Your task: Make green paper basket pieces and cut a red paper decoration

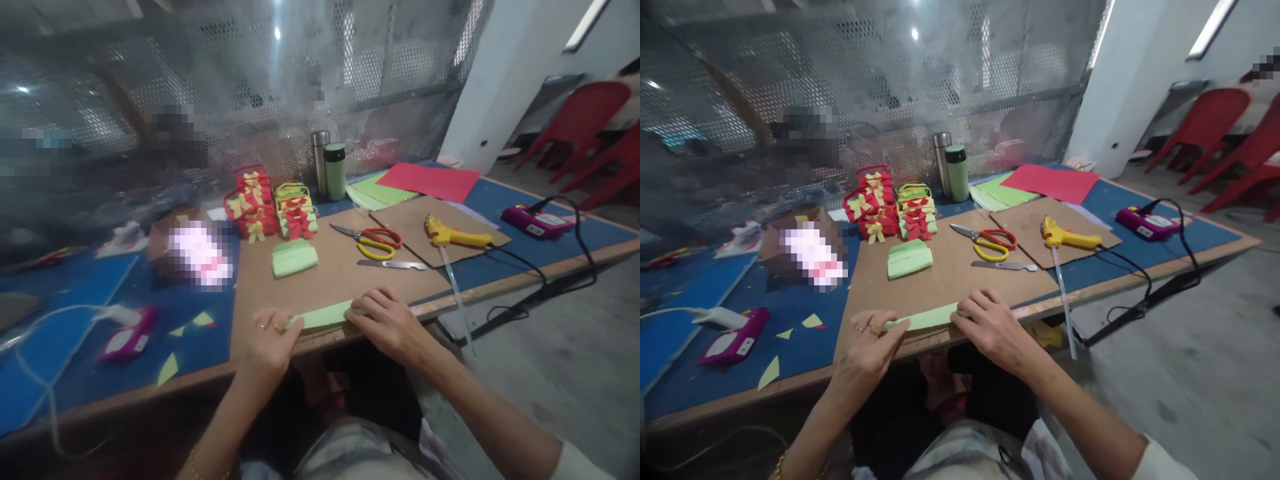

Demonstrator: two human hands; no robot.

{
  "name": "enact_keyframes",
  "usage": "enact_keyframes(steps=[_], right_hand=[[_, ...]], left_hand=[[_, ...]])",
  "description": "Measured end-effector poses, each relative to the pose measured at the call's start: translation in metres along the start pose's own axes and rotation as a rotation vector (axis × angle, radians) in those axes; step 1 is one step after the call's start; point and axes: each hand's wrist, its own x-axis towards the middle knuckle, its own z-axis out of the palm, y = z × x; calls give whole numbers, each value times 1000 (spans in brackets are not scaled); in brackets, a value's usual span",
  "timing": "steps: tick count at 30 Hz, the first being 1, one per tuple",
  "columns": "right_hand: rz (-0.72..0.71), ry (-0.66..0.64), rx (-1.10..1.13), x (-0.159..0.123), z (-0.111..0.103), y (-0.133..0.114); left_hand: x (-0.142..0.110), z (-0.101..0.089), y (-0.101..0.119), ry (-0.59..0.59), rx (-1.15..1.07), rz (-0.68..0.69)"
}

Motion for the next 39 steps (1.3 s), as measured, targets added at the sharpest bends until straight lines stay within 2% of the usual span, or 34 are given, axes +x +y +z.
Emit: enact_keyframes(steps=[2,5,8,13,19,27,35,39], right_hand=[[12,19,-28,4,4,2],[34,11,-20,8,12,7],[63,-8,26,7,16,9],[60,-86,53,13,10,7],[53,-164,99,22,10,6],[52,-113,120,24,7,8],[47,-149,123,22,16,11],[46,-190,89,26,16,11]], left_hand=[[0,6,-2,35,70,0],[-1,16,-4,21,90,-13],[-5,21,-4,-1,43,-33],[-2,22,1,-67,-57,-70],[7,29,7,-35,-135,-92],[6,24,13,-17,-203,-224],[-1,13,12,-48,-84,-322],[-11,8,8,-10,-112,-387]])
